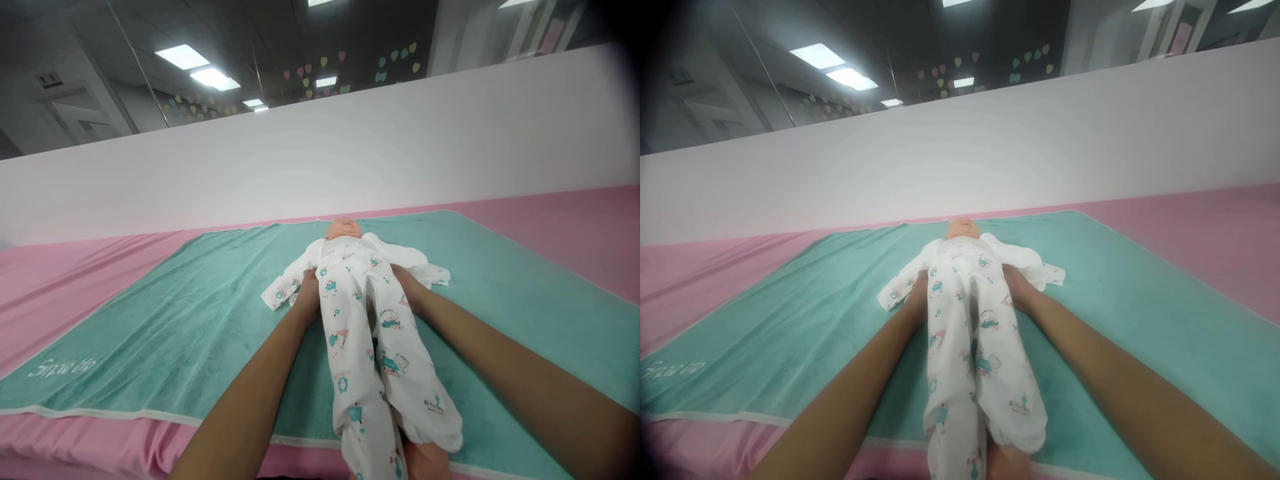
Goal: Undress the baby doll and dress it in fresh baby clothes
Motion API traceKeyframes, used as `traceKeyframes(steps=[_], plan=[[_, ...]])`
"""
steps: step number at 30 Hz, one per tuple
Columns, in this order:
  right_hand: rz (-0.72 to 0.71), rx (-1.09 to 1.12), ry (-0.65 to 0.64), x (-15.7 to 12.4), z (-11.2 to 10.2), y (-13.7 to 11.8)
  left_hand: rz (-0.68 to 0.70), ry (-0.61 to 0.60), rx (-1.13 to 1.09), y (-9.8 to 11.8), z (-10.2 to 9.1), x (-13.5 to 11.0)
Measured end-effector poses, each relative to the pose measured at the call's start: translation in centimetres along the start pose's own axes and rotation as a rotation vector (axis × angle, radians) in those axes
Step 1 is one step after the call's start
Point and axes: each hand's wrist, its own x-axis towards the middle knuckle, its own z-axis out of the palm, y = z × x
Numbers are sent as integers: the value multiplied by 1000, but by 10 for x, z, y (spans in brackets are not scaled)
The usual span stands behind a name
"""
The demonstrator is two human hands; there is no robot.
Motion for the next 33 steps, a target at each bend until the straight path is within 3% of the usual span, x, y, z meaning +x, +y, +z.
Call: traceKeyframes(steps=[23,33], plan=[[22,22,26,-3,2,-3,-27,23,59,4,1,-1],[15,39,5,-1,3,-1,-60,31,-24,0,0,0]])
